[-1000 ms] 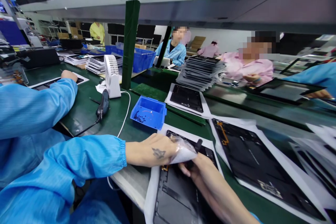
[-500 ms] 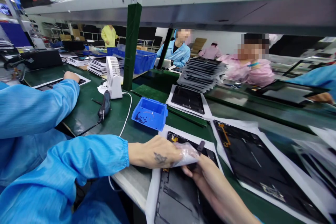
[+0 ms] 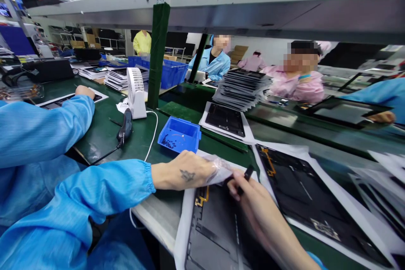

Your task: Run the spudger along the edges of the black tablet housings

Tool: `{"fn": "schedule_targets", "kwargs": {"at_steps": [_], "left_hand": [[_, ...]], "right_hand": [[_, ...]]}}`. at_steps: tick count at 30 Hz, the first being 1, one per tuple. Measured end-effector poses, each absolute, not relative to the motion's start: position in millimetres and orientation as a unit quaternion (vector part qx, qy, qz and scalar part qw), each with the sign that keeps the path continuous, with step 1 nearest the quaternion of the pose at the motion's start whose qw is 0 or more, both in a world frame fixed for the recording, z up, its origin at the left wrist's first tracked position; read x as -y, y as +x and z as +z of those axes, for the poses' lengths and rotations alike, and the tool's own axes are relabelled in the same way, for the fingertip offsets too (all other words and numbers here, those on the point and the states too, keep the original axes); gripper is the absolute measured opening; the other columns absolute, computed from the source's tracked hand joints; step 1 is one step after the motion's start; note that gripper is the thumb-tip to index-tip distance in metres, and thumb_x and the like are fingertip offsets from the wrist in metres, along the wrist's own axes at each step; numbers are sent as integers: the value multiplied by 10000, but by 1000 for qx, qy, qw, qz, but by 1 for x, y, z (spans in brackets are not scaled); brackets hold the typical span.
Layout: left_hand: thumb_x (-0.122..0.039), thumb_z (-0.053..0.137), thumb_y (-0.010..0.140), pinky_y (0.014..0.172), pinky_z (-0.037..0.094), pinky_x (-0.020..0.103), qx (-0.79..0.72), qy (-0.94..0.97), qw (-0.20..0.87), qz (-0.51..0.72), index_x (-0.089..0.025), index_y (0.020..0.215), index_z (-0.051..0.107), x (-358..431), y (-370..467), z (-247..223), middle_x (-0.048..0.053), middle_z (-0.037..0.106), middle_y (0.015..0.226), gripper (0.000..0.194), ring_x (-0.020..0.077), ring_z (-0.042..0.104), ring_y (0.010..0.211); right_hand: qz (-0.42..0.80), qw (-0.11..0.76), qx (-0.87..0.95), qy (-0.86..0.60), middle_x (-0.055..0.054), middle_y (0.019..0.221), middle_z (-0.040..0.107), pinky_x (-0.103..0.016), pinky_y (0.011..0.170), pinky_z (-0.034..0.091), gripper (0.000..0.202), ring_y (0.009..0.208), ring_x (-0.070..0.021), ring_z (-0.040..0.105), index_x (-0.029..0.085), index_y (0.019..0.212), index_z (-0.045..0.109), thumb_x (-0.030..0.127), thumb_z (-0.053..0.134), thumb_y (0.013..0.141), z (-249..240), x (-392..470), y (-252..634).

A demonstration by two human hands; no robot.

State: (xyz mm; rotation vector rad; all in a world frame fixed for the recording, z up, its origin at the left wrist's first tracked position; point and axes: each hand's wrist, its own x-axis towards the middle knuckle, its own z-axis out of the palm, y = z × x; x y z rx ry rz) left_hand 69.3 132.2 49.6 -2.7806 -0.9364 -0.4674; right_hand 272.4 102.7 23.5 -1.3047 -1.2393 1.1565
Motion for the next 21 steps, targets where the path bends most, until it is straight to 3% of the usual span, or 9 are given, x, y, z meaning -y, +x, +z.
{"fn": "schedule_targets", "kwargs": {"at_steps": [2,5,8,11,14,18,21], "left_hand": [[-174,521,962,524,431,238,356,-915,99,-161,-154,933,625,-137,61,62,46,683,776,110,181,674,645],[-153,419,1013,612,485,271,439,-872,133,-172,-130,996,634,-147,42,84,110,701,897,217,223,702,771],[-107,409,1004,660,492,295,495,-839,157,-163,-123,989,656,-156,25,98,141,707,963,248,250,706,831],[-56,463,959,691,487,304,507,-837,157,-129,-125,876,677,-164,15,97,119,712,882,239,234,699,783],[-67,497,949,730,484,314,500,-846,155,-101,-119,784,670,-170,9,90,98,693,785,245,214,683,742],[-97,530,955,882,472,354,469,-862,172,-85,-129,838,682,-177,0,84,95,699,861,195,213,670,875],[-105,538,958,890,470,386,447,-871,189,-76,-122,871,686,-186,-1,80,126,704,904,172,240,649,936]], "right_hand": [[432,500,516,-546,7,682,520,-277,515,333,497,582,-130,385,191,836,705,679,700,744,19,-111,280],[351,472,584,-560,-24,737,599,-301,561,395,601,604,-159,478,170,1060,734,703,582,827,11,-117,284],[291,446,648,-545,-79,912,703,-366,782,494,528,845,-241,631,199,1015,743,668,562,853,8,-115,280],[269,427,694,-514,-87,1036,724,-401,935,484,395,989,-267,658,232,977,736,569,550,889,8,-111,272],[253,408,729,-488,-86,1009,733,-391,910,510,309,971,-261,683,238,946,725,466,520,915,6,-110,268],[226,394,758,-468,-81,932,743,-368,820,541,278,888,-248,703,234,893,721,377,486,935,2,-108,267],[195,388,779,-452,-80,940,742,-363,824,539,282,894,-245,700,231,949,737,302,465,923,11,-110,264]]}}
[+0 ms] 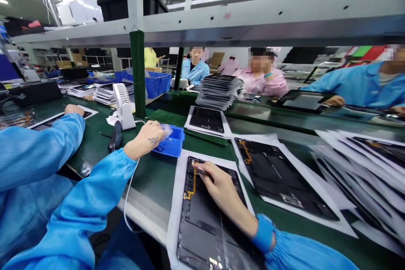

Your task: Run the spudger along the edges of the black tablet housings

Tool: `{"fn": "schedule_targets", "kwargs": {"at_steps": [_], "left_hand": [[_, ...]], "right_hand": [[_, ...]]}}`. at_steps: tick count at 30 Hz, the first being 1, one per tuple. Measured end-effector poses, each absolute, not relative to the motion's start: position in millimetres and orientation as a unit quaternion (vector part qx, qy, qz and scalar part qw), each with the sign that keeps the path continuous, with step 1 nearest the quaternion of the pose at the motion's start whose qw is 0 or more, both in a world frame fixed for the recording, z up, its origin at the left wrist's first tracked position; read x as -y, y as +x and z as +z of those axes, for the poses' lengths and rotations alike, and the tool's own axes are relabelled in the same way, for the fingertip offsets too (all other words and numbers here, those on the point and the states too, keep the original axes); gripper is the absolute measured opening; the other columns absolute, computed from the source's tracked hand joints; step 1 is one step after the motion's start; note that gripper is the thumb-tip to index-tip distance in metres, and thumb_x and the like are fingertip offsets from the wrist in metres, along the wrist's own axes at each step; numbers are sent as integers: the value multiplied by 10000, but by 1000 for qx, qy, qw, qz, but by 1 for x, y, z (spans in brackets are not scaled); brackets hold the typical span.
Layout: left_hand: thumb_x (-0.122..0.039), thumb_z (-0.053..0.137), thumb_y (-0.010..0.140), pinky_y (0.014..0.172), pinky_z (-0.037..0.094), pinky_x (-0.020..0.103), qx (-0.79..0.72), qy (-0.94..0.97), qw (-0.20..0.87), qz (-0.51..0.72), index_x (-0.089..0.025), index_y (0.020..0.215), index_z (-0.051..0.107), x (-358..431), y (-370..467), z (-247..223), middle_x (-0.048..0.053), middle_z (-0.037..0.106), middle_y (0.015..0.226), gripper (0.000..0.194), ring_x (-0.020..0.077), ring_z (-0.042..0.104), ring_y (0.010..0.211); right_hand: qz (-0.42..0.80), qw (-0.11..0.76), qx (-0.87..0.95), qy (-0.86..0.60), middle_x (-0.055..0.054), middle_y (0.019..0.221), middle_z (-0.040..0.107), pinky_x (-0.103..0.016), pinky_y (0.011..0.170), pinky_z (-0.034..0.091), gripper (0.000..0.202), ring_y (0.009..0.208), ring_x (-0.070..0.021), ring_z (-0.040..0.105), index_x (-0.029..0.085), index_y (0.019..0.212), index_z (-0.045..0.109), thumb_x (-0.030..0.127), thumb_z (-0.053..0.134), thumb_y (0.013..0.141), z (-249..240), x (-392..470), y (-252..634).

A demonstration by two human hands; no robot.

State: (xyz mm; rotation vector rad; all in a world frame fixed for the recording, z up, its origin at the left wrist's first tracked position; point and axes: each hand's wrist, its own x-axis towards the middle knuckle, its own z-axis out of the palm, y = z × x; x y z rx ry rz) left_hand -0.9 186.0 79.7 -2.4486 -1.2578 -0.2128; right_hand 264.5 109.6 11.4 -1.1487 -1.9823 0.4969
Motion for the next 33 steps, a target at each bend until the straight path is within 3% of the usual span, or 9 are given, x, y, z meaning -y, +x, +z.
{"fn": "schedule_targets", "kwargs": {"at_steps": [4,6,8,11,15,19,22,28,33], "left_hand": [[-132,632,933,926,493,403,405,-892,194,-51,-114,860,685,-198,7,73,97,710,920,92,225,657,970],[-229,661,952,961,512,426,383,-902,193,-41,-116,906,681,-203,11,73,62,706,964,125,210,665,1004],[-307,658,969,974,529,443,362,-912,190,-40,-123,971,679,-205,11,75,48,704,1023,185,201,673,1025],[-251,652,969,1014,518,441,344,-918,189,-66,-133,968,686,-200,0,80,43,717,1037,123,192,681,1034],[-155,519,1017,1071,460,361,373,-888,207,-171,-161,980,682,-176,-29,86,64,716,1118,167,175,640,1140],[-226,397,1069,801,503,259,404,-849,206,-272,-158,989,661,-140,-48,76,71,683,978,284,156,649,894],[-266,412,1070,714,472,229,392,-843,172,-326,-173,938,650,-117,-50,63,31,633,845,288,138,610,782],[-270,479,1050,739,475,249,376,-820,73,-425,-181,926,626,-87,-46,51,21,640,862,213,137,615,785],[-280,524,1017,722,457,257,379,-804,12,-458,-189,883,656,-67,-47,52,13,621,810,209,142,593,748]], "right_hand": [[152,360,808,-440,-44,960,728,-339,834,524,498,854,-210,682,229,1393,581,198,500,902,45,-139,245],[137,325,828,-436,-9,887,715,-324,818,524,610,790,-186,667,223,1482,480,175,592,884,62,-166,227],[126,282,847,-433,-10,893,716,-333,806,542,496,799,-183,672,201,1376,570,201,664,889,72,-193,208],[104,239,861,-437,-62,1124,687,-387,844,580,299,945,-188,678,173,1202,638,358,640,967,71,-219,186],[66,242,848,-467,-89,1269,637,-435,918,569,317,1076,-217,652,190,1239,622,377,614,984,59,-223,181],[54,257,829,-494,-96,1318,614,-461,956,553,333,1128,-233,634,197,1266,611,371,616,982,55,-214,199],[75,255,801,-536,-99,1324,607,-462,945,558,368,1124,-237,636,196,1299,590,376,619,980,55,-211,213],[165,200,770,-583,-84,1253,642,-423,883,583,348,1047,-222,664,175,1257,609,377,629,974,47,-219,194],[165,235,752,-594,-87,1276,632,-439,909,574,352,1077,-230,654,180,1262,610,384,625,976,53,-231,152]]}}
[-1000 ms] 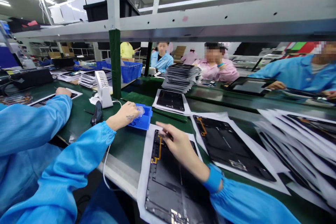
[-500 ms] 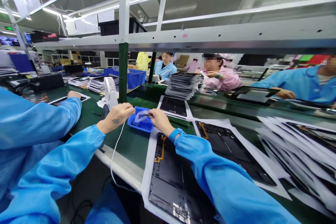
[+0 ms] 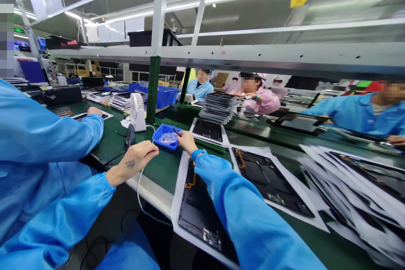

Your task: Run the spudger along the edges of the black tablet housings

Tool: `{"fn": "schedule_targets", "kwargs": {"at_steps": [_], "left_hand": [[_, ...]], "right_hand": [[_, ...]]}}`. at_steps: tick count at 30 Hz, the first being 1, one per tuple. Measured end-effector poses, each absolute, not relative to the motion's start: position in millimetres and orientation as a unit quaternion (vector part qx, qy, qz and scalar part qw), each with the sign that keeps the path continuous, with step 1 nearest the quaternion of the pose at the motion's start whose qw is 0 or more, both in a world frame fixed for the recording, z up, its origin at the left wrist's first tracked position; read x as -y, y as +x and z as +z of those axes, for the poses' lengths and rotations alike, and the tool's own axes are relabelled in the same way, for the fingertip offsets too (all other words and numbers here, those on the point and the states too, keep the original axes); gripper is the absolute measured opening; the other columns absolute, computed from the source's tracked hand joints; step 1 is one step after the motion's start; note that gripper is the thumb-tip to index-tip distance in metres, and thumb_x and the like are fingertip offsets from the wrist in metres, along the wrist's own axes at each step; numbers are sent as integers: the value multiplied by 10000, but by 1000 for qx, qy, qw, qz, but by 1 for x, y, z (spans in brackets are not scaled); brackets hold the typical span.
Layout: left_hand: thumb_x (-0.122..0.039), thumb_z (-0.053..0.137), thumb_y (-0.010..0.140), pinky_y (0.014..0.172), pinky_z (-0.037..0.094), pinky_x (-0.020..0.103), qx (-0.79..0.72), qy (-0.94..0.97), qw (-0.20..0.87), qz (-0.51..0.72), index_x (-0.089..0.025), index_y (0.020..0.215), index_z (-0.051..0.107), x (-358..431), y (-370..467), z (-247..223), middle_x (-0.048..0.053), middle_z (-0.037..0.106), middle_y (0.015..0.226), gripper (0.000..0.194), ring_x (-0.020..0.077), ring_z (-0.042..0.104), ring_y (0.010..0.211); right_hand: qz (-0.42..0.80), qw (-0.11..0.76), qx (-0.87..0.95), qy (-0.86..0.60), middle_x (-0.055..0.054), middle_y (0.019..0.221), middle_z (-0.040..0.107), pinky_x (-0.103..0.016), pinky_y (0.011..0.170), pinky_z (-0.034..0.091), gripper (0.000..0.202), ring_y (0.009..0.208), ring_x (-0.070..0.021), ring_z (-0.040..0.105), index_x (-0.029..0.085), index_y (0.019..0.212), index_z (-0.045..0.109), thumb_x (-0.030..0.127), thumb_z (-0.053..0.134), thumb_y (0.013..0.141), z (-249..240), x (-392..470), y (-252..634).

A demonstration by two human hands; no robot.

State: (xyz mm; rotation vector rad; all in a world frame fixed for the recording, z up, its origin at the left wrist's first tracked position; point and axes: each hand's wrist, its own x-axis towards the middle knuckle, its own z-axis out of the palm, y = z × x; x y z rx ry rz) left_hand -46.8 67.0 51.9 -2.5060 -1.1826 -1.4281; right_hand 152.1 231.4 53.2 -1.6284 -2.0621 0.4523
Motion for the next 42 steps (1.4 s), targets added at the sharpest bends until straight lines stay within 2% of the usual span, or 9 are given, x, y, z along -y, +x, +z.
{"fn": "schedule_targets", "kwargs": {"at_steps": [9,12,16,19,25,29,34,39,42], "left_hand": [[-346,612,932,725,504,256,423,-699,-217,-534,-156,926,722,-46,-26,47,43,699,820,219,146,643,752],[-413,668,872,699,539,261,407,-661,-342,-529,-125,943,739,-48,-6,39,63,717,800,305,155,673,727],[-416,774,763,747,552,258,380,-606,-482,-505,-126,945,749,-44,16,32,68,733,873,344,143,683,771],[-365,828,721,770,540,230,370,-567,-551,-489,-146,950,741,-35,18,29,45,720,907,328,122,672,806],[-329,852,734,690,499,183,380,-528,-594,-474,-161,915,709,-23,3,26,7,690,850,286,88,639,731],[-341,847,759,710,498,189,384,-528,-593,-472,-155,929,728,-18,3,25,13,698,864,279,88,637,737],[-331,833,779,706,505,188,378,-527,-609,-458,-143,924,748,-10,11,23,20,710,830,252,97,645,740],[-325,815,788,674,525,203,376,-508,-652,-418,-137,933,747,-6,21,22,21,705,772,247,105,646,692],[-316,842,750,640,524,197,362,-486,-686,-403,-131,893,751,-11,30,20,33,716,778,252,100,644,662]], "right_hand": [[135,335,757,-544,-83,1263,637,-441,907,573,355,1076,-235,655,174,1252,614,394,626,974,77,-195,168],[144,328,776,-519,-50,1123,678,-393,838,583,326,966,-212,676,149,1148,652,422,623,971,72,-152,211],[176,303,789,-505,7,689,642,-288,654,497,322,669,-158,623,148,878,715,397,542,984,59,-79,267],[212,289,794,-490,-17,715,683,-273,638,463,370,677,-166,632,168,848,727,394,468,985,53,-31,290],[235,245,865,-369,-54,930,716,-269,741,515,302,818,-174,679,217,1103,715,172,465,939,48,16,285],[197,209,910,-300,-70,996,662,-297,794,526,330,912,-188,646,217,1086,695,40,500,888,38,18,259],[232,212,902,-296,-59,971,648,-316,784,510,114,904,-201,620,206,914,660,100,648,874,24,7,235],[257,220,887,-313,-44,939,658,-301,787,510,161,903,-187,635,223,871,617,69,573,871,18,9,233],[297,251,855,-344,-40,894,672,-302,769,515,115,857,-182,651,232,847,616,149,571,914,22,11,241]]}}
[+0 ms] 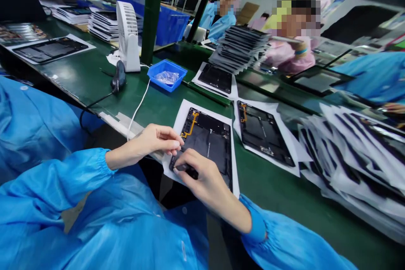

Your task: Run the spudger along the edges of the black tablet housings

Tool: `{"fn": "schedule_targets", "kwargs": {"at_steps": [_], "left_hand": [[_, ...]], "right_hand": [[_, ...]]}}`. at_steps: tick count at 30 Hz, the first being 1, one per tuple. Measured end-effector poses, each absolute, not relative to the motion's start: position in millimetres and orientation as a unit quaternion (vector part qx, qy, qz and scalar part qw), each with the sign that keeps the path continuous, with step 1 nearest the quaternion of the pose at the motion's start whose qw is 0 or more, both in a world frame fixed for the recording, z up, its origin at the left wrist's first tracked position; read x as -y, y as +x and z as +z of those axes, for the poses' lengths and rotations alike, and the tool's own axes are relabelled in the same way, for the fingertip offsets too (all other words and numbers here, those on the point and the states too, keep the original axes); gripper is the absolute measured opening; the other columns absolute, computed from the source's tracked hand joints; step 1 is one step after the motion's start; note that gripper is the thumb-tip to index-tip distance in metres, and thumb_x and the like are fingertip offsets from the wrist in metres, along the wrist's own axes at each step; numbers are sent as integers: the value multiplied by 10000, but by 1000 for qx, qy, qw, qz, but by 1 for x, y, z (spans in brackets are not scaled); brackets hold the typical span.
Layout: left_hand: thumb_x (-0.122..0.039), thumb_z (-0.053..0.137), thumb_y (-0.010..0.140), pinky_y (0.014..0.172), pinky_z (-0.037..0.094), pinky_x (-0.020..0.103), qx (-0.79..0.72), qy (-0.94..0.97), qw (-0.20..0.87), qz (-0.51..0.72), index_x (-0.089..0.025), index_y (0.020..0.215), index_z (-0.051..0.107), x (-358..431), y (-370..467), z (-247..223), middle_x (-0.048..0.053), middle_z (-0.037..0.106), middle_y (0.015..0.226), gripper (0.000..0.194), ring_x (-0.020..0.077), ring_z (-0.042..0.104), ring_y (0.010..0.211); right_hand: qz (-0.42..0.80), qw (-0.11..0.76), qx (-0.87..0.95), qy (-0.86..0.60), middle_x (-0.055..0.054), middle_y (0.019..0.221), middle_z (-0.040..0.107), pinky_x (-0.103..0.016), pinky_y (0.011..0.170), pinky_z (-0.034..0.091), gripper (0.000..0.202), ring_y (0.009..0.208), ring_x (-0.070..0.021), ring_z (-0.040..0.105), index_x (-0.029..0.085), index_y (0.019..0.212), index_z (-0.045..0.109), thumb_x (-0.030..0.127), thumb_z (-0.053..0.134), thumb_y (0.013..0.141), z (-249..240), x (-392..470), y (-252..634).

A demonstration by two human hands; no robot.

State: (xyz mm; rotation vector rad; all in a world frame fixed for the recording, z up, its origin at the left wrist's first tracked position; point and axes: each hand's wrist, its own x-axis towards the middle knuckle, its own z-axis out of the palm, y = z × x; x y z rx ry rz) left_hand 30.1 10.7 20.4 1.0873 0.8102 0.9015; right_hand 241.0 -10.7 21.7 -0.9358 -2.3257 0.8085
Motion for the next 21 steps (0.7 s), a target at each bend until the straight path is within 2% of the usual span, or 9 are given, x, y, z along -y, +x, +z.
{"fn": "schedule_targets", "kwargs": {"at_steps": [4,14,21], "left_hand": [[-325,862,731,671,549,215,-343,464,716,394,-129,896,768,-18,42,16,53,740,796,273,109,667,666],[-295,892,660,652,555,232,-337,491,718,359,-116,830,753,-34,60,7,48,729,721,284,117,663,622],[-296,792,760,611,502,212,-349,559,660,361,-133,846,737,-31,64,2,30,712,713,191,113,635,615]], "right_hand": [[350,279,801,-396,-31,832,680,-294,722,500,118,765,-169,648,226,825,661,256,622,932,26,6,256],[365,324,761,-427,-35,871,732,-295,767,509,114,810,-179,695,230,868,742,253,643,918,19,-3,269],[383,316,750,-438,-36,886,733,-298,784,507,138,826,-179,695,229,875,745,240,617,923,18,-4,270]]}}
